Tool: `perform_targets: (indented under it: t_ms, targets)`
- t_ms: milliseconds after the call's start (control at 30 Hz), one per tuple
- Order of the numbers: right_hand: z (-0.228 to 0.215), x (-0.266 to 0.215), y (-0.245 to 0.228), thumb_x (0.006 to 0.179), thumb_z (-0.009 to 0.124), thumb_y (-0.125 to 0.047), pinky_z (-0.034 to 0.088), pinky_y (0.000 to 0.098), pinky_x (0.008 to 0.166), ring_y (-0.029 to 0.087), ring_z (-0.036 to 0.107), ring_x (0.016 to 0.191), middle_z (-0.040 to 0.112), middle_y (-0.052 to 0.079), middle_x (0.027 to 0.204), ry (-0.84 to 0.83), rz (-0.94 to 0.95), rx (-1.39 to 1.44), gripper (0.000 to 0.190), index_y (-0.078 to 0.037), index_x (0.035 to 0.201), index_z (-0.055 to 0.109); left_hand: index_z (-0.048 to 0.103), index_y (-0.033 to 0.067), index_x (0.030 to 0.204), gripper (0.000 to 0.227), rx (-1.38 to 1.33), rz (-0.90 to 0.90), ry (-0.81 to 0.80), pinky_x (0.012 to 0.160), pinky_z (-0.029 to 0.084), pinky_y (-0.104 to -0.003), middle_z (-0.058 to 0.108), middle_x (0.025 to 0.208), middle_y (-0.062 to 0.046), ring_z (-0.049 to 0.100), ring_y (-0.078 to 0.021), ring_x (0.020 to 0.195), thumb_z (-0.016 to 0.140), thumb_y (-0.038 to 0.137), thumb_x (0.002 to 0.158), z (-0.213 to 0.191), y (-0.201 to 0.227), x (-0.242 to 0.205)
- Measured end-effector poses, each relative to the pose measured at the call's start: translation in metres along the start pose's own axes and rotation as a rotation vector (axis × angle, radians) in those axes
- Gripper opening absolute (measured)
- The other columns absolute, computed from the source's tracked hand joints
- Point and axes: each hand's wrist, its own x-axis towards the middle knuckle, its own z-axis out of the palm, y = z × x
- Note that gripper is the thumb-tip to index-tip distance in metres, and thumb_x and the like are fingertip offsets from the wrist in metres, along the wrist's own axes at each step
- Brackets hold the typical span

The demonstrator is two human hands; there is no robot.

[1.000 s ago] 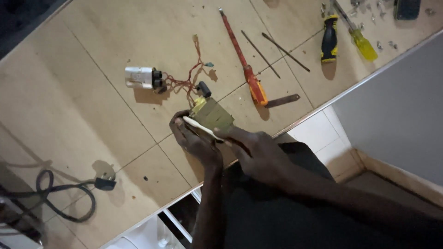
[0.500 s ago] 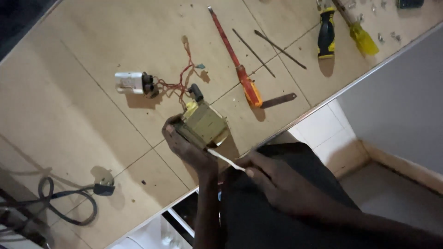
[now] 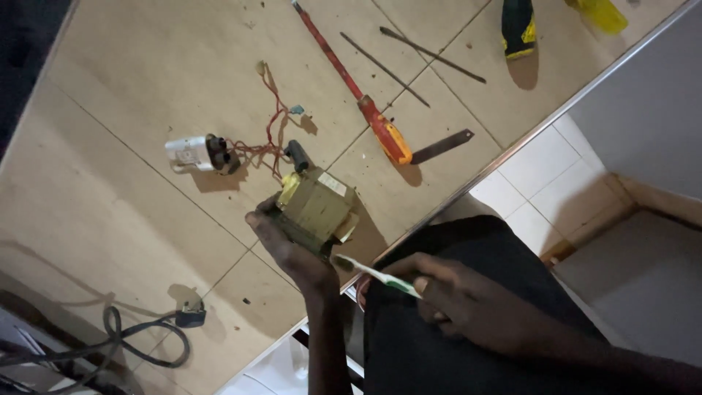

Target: Cleaning a transformer component using a toothbrush and a small tool to remove dust and debris.

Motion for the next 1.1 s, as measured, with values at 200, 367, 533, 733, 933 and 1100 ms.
perform_targets:
  t_ms: [200, 367, 533, 733, 933, 1100]
  targets:
    - [0.022, 0.015, -0.029, 0.095, 0.041, -0.026, 0.049, 0.0241, 0.091, 0.005, 0.066, 0.101, 0.077, -0.005, 0.11, 0.075, -0.064, -0.211, 0.04, -0.02, 0.122, 0.07, 0.057, 0.0145, 0.11, 0.053, -0.045, -0.031, 0.035, 0.074, 0.062, -0.041, 0.066, 0.105, -0.009, 0.07, -0.0278, 0.098, 0.031, 0.059, 0.099, -0.003, -0.008, 0.008]
    - [0.028, 0.004, -0.077, 0.092, 0.041, -0.02, 0.045, 0.0353, 0.09, 0.016, 0.062, 0.106, 0.068, 0.003, 0.12, -0.124, -0.046, -0.488, 0.032, -0.017, 0.121, 0.054, 0.062, 0.012, 0.109, 0.051, -0.201, 0.08, -0.082, 0.08, 0.06, -0.038, 0.068, 0.107, -0.01, 0.07, -0.028, 0.102, 0.031, 0.053, 0.105, -0.014, -0.03, 0.02]
    - [0.046, 0.023, -0.116, 0.095, 0.042, -0.024, 0.05, 0.0438, 0.071, 0.027, 0.064, 0.079, 0.07, 0.007, 0.09, -0.123, 0.06, -0.859, 0.016, -0.016, 0.094, 0.055, 0.052, 0.021, 0.107, 0.044, -0.135, 0.088, -0.03, 0.089, 0.05, -0.022, 0.059, 0.108, 0.002, 0.06, -0.0091, 0.103, 0.025, 0.056, 0.107, 0.007, -0.009, -0.003]
    - [0.064, 0.037, -0.163, 0.095, 0.044, -0.033, 0.054, 0.0505, 0.065, 0.039, 0.075, 0.082, 0.074, 0.013, 0.081, -0.074, -0.039, -1.23, 0.03, -0.014, 0.092, 0.067, 0.05, 0.0224, 0.118, 0.046, -0.045, 0.051, -0.02, 0.111, 0.039, -0.035, 0.054, 0.119, -0.004, 0.055, -0.0179, 0.114, 0.024, 0.059, 0.108, -0.007, -0.015, 0.003]
    - [0.049, 0.036, -0.147, 0.1, 0.041, -0.033, 0.06, 0.0384, 0.066, 0.024, 0.077, 0.061, 0.073, 0.008, 0.062, -0.303, -0.329, -0.985, 0.048, -0.013, 0.072, 0.074, 0.053, 0.0228, 0.125, 0.061, -0.021, -0.071, 0.004, 0.092, 0.046, -0.041, 0.062, 0.116, -0.013, 0.061, -0.0266, 0.1, 0.023, 0.071, 0.101, -0.016, -0.027, 0.026]
    - [0.051, 0.039, -0.119, 0.102, 0.036, -0.028, 0.061, 0.0375, 0.053, 0.031, 0.073, 0.05, 0.069, 0.015, 0.055, -0.094, -0.606, -1.091, 0.048, -0.008, 0.075, 0.069, 0.053, 0.0228, 0.127, 0.067, 0.183, -0.14, -0.016, 0.07, 0.049, -0.042, 0.066, 0.107, -0.019, 0.064, -0.0323, 0.085, 0.023, 0.075, 0.096, -0.016, -0.014, 0.016]
